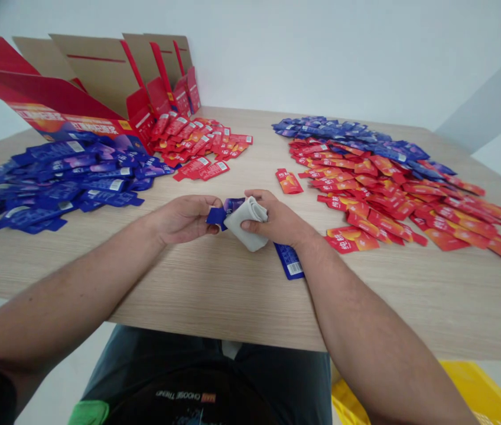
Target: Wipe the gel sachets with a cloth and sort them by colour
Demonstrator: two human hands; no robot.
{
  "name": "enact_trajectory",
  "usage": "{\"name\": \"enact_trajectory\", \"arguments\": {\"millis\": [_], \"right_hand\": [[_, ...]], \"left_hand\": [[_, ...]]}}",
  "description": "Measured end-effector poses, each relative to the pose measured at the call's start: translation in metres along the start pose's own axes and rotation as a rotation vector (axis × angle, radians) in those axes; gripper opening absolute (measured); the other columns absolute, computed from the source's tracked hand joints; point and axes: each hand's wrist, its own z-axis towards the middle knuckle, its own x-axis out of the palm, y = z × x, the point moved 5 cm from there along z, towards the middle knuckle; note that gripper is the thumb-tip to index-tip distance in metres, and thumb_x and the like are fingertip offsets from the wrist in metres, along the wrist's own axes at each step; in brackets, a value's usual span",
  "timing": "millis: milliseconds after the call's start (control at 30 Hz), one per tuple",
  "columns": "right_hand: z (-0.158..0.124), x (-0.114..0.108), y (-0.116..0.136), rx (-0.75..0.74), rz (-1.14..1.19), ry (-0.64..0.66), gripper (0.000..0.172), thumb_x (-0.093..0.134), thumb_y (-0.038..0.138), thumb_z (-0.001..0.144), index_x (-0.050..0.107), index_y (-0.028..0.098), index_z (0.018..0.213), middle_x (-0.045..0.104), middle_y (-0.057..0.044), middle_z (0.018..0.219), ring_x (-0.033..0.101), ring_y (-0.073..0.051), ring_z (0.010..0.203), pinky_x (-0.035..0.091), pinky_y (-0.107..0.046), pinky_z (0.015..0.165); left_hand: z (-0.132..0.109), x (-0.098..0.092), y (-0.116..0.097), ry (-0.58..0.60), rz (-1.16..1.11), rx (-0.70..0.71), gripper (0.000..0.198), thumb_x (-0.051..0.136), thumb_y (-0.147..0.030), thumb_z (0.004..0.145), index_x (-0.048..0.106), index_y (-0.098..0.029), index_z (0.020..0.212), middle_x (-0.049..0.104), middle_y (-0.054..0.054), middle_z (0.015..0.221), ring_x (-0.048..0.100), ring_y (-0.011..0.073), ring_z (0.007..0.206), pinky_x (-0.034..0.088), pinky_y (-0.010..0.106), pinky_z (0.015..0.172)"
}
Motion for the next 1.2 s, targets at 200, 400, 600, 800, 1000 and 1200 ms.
{"name": "enact_trajectory", "arguments": {"millis": [200, 400, 600, 800, 1000, 1200], "right_hand": [[0.0, 0.006, 0.015, -0.027, 0.012, 0.113, 0.035, 0.076, 0.045, 0.075, 0.07, 0.022, 0.1, 0.061, -0.008, 0.124, 0.062, -0.025, 0.105, 0.052, -0.039, 0.089], [-0.002, 0.005, 0.024, -0.006, -0.068, 0.091, 0.025, 0.073, 0.045, 0.076, 0.067, 0.022, 0.085, 0.064, -0.004, 0.096, 0.062, -0.022, 0.088, 0.052, -0.037, 0.08], [-0.003, 0.005, 0.026, 0.055, -0.095, 0.073, 0.026, 0.073, 0.044, 0.074, 0.064, 0.022, 0.083, 0.066, -0.002, 0.089, 0.062, -0.02, 0.078, 0.051, -0.033, 0.072], [-0.006, -0.001, 0.013, 0.19, -0.034, 0.036, 0.032, 0.074, 0.047, 0.071, 0.063, 0.021, 0.088, 0.071, -0.001, 0.08, 0.065, -0.021, 0.075, 0.05, -0.032, 0.065], [-0.008, -0.005, 0.003, 0.254, 0.198, -0.029, 0.042, 0.077, 0.054, 0.07, 0.069, 0.019, 0.093, 0.074, -0.003, 0.082, 0.068, -0.023, 0.072, 0.054, -0.034, 0.062], [-0.009, 0.003, -0.01, 0.317, 0.447, -0.113, 0.049, 0.079, 0.059, 0.07, 0.072, 0.02, 0.098, 0.076, -0.006, 0.089, 0.071, -0.026, 0.077, 0.058, -0.039, 0.068]], "left_hand": [[-0.005, 0.001, -0.002, 0.039, 0.015, -0.012, 0.005, 0.066, -0.013, 0.069, 0.061, -0.014, 0.072, 0.057, 0.002, 0.065, 0.056, 0.013, 0.062, 0.041, 0.027, 0.058], [-0.002, -0.009, -0.004, -0.033, 0.024, -0.011, 0.003, 0.06, -0.013, 0.071, 0.058, -0.015, 0.07, 0.054, 0.002, 0.066, 0.052, 0.0135, 0.062, 0.04, 0.028, 0.057], [-0.002, -0.012, -0.012, -0.105, 0.038, 0.167, 0.018, 0.066, -0.031, 0.082, 0.06, -0.014, 0.08, 0.059, 0.002, 0.074, 0.057, 0.0137, 0.067, 0.049, 0.029, 0.061], [0.003, -0.016, -0.003, -0.221, 0.282, 0.198, 0.031, 0.082, -0.033, 0.072, 0.061, -0.014, 0.082, 0.064, 0.002, 0.072, 0.06, 0.0124, 0.062, 0.051, 0.025, 0.056], [0.007, -0.012, 0.014, -0.22, 0.279, 0.099, 0.036, 0.079, -0.039, 0.076, 0.051, -0.018, 0.071, 0.056, -0.002, 0.061, 0.055, 0.0098, 0.053, 0.049, 0.023, 0.049], [0.004, 0.003, 0.019, 0.014, 0.031, 0.048, 0.017, 0.069, -0.018, 0.069, 0.053, -0.016, 0.075, 0.064, 0.003, 0.078, 0.064, 0.0161, 0.072, 0.059, 0.035, 0.066]]}}
